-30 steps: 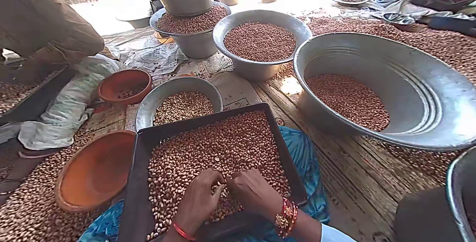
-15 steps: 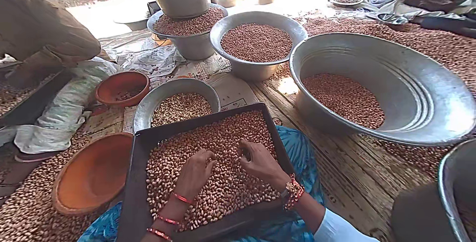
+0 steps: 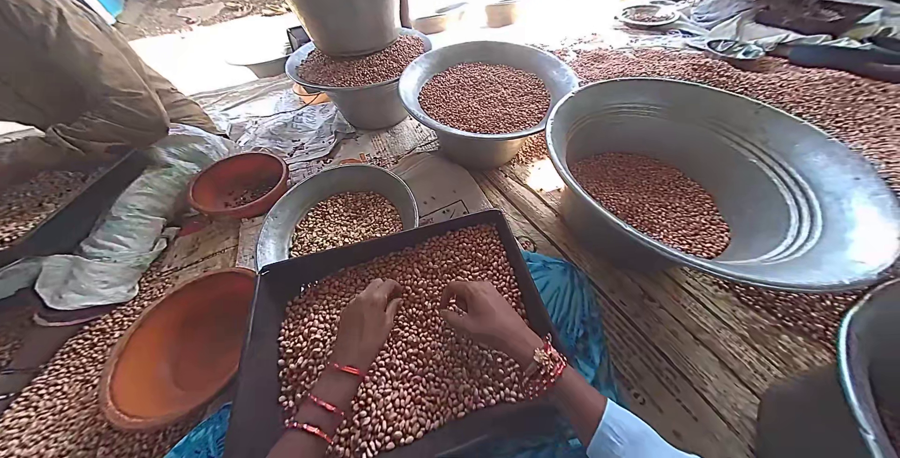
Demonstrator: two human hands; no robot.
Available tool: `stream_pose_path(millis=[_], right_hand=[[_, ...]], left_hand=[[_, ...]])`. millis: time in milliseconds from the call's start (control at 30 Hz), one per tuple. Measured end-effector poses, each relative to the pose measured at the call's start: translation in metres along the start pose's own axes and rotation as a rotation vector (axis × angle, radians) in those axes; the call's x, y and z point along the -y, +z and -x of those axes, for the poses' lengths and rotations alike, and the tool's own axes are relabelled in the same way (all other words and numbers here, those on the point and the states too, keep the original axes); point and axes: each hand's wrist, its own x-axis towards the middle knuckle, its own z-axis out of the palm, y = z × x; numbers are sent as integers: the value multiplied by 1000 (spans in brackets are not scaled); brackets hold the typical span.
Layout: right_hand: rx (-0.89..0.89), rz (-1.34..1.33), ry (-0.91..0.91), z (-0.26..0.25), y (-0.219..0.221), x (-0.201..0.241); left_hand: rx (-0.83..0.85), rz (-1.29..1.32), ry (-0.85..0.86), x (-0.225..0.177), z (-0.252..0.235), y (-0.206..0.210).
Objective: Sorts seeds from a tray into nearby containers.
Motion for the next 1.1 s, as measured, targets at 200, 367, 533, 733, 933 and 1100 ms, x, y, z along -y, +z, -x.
stream_pose_path(millis=[200, 367, 533, 733, 933, 1100], right_hand=[[-209, -182, 61, 7, -22, -7], [-75, 237, 37, 4, -7, -5], [-7, 335, 76, -1, 1, -5], [9, 249, 95, 0, -2, -11], [-82, -389, 45, 5, 0, -16], [57, -292, 40, 15, 9, 7]], left_hand=[[-28, 556, -159, 19, 0, -18], [-69, 1172, -188, 46, 28, -37], [68, 380, -142, 45, 74, -33], [52, 201, 52, 36, 104, -21], [-2, 38, 160, 26, 105, -4], [38, 89, 153, 28, 102, -5]])
